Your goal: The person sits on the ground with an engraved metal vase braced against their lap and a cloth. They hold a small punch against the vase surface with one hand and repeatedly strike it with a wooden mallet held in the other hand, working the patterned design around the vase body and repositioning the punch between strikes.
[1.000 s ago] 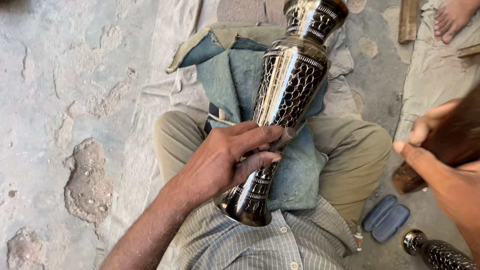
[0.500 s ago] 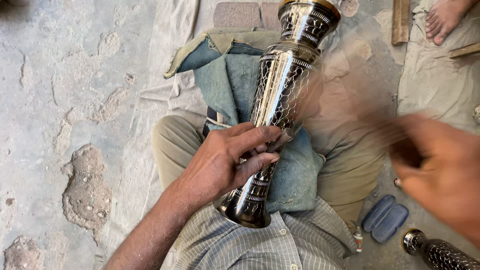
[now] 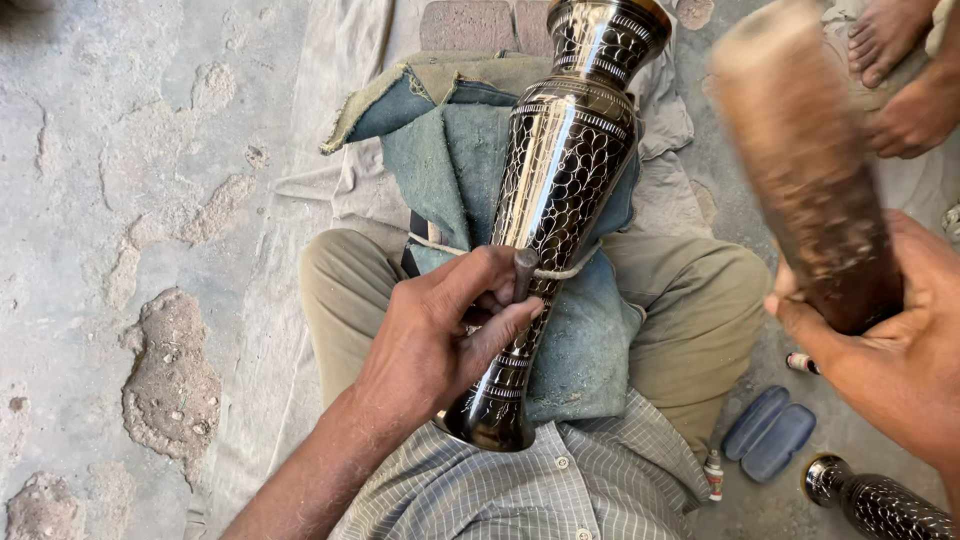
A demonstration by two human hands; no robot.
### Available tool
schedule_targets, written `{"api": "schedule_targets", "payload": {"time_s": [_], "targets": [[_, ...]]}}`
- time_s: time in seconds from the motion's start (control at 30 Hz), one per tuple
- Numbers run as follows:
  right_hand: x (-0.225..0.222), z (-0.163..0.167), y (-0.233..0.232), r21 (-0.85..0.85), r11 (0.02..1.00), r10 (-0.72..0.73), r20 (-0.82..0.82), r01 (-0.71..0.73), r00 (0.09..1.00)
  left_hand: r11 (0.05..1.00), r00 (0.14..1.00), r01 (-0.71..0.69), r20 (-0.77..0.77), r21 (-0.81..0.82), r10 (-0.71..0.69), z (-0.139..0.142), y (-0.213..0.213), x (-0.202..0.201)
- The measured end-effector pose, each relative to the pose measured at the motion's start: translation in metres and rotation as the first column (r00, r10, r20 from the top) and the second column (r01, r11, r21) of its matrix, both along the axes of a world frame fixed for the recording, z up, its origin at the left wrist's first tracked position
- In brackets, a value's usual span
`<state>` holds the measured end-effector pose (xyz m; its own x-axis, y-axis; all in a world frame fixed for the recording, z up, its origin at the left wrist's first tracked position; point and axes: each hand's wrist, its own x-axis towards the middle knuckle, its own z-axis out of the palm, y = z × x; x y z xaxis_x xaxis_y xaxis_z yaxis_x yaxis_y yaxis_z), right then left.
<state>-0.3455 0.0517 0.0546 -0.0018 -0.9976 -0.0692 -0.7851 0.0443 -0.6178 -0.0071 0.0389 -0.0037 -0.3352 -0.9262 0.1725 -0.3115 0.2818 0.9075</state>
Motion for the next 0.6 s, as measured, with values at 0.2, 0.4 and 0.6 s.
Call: {"api": "schedule_targets", "payload": {"time_s": [0.2, 0.4, 0.6], "targets": [[0.017, 0.013, -0.016, -0.055, 0.993, -0.111, -0.117, 0.106, 0.987, 0.995, 0.994, -0.1, 0.035, 0.009, 0.099, 0.001, 0.008, -0.007], [0.024, 0.026, -0.025, -0.022, 0.995, 0.095, -0.209, -0.102, 0.973, 0.988, 0.988, -0.153, 0.015, -0.025, 0.153, -0.006, 0.011, -0.012], [0.017, 0.027, -0.02, -0.025, 0.974, 0.205, -0.345, -0.227, 0.916, 0.971, 0.948, -0.234, -0.233, -0.058, 0.215, -0.008, 0.011, 0.0]]}}
